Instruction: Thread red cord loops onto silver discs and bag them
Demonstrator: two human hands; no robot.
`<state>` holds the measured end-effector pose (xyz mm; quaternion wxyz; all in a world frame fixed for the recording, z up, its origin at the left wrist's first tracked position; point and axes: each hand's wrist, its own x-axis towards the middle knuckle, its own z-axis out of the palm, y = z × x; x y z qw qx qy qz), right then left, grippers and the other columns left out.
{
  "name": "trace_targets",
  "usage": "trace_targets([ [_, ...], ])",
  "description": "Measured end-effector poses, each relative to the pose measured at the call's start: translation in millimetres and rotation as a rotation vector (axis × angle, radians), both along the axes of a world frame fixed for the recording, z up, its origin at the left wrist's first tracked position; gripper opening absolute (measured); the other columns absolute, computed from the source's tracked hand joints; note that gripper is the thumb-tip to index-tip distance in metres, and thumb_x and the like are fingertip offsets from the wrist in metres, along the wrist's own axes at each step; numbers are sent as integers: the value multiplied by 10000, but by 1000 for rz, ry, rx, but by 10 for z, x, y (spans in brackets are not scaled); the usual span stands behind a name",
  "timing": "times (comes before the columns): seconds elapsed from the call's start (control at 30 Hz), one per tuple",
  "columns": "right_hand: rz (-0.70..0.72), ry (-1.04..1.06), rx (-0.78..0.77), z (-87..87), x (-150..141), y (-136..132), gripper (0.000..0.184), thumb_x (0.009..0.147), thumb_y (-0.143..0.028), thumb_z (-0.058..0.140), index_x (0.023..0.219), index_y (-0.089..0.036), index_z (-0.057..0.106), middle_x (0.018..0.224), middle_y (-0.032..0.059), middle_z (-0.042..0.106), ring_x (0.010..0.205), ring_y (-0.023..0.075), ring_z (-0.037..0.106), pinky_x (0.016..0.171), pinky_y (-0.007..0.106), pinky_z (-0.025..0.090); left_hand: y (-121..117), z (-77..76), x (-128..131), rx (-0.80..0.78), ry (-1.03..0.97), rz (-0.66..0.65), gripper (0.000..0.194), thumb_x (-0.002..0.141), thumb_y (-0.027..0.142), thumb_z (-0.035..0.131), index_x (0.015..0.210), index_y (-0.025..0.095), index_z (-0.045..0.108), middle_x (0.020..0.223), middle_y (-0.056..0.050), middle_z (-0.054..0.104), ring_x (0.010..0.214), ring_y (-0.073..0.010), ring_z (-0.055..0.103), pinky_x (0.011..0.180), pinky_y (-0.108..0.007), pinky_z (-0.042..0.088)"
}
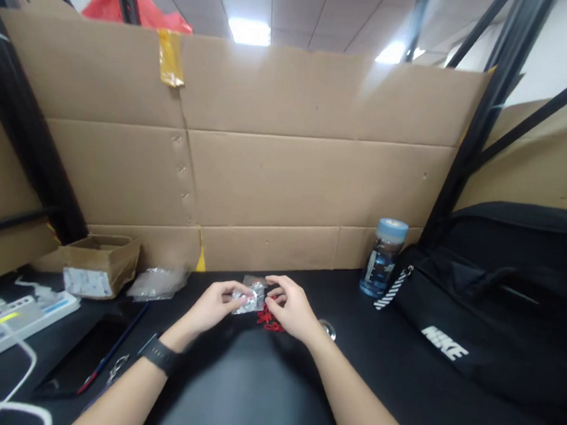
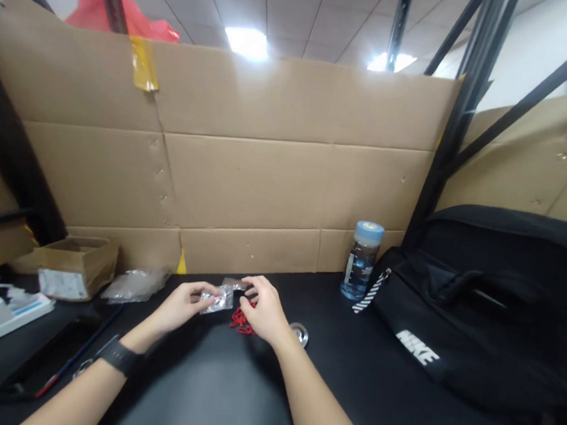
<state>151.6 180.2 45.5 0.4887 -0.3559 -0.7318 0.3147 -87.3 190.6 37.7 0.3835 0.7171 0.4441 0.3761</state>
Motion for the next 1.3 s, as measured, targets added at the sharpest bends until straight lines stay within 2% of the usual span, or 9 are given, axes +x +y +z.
trace_targets([
  [0.1, -118, -31, 87, 29, 105, 63, 286, 820, -178, 646, 1094, -239, 699, 1124, 85, 672, 937, 217, 705, 736, 335, 613, 183, -106, -248, 101, 327, 371, 315, 853, 450, 655, 1010, 201, 767, 945, -76, 796, 795, -262, 731, 752, -346, 532],
  [0.2, -155, -53, 84, 46, 203, 119, 256, 825, -174, 629, 1065, -238, 691, 1109, 82, 662, 926, 215, 694, 718, 330, 600, 300, -214, -409, 102, 370, 492, 332, 904, 392, 567, 1086, 186, 753, 1126, -115, 783, 1026, -301, 732, 888, -380, 530],
  [0.33, -165, -94, 61, 48, 258, 147, 270, 820, -177, 631, 1076, -247, 682, 1135, 88, 651, 949, 233, 681, 741, 358, 593, 337, -321, -400, 100, 411, 489, 390, 919, 314, 532, 1241, 164, 691, 1246, -137, 747, 1149, -293, 708, 993, -381, 515],
  [0.5, -178, -159, 55, 76, 264, 108, 291, 824, -184, 625, 1095, -276, 678, 1163, 83, 644, 992, 252, 665, 770, 379, 571, 275, -316, -318, 252, 555, 517, 428, 897, 189, 510, 1308, 142, 622, 1555, -186, 495, 1460, -341, 435, 1164, -500, 356],
  [0.7, -173, -209, 44, 102, 318, 116, 271, 851, -198, 606, 1106, -266, 664, 1186, 95, 628, 1014, 245, 646, 788, 370, 555, 135, -226, -257, 265, 797, 338, 483, 883, 86, 450, 1332, 181, 600, 1475, -132, 579, 1274, -270, 604, 1066, -417, 451],
  [0.93, -224, -327, 84, 55, 433, 195, 218, 903, -261, 568, 1104, -251, 653, 1205, 81, 609, 1043, 236, 628, 840, 372, 531, -25, -88, -125, 359, 930, 514, 495, 925, 160, 499, 1414, 209, 560, 1551, -126, 507, 1376, -305, 489, 1081, -464, 397],
  [1.03, -267, -366, 99, 54, 470, 210, 210, 913, -270, 569, 1106, -256, 650, 1208, 76, 606, 1058, 236, 626, 844, 371, 528, -57, 150, -333, 433, 915, 686, 295, 952, 213, 484, 1194, 230, 651, 1446, -118, 592, 1336, -319, 499, 1018, -481, 409],
  [1.13, -288, -377, 111, 65, 484, 207, 206, 920, -277, 569, 1108, -258, 651, 1204, 73, 607, 1064, 236, 625, 839, 365, 530, -34, 303, -707, 349, 920, 861, 189, 943, 259, 500, 1067, 207, 633, 1222, -143, 702, 1177, -341, 590, 914, -476, 438],
  [1.3, -259, -370, 119, 79, 441, 178, 196, 922, -266, 568, 1095, -237, 654, 1185, 83, 608, 1035, 236, 620, 889, 389, 530, 75, 176, -1210, 105, 868, 1007, 350, 950, 409, 518, 1217, 188, 568, 1141, -152, 747, 1056, -362, 686, 897, -491, 438],
])
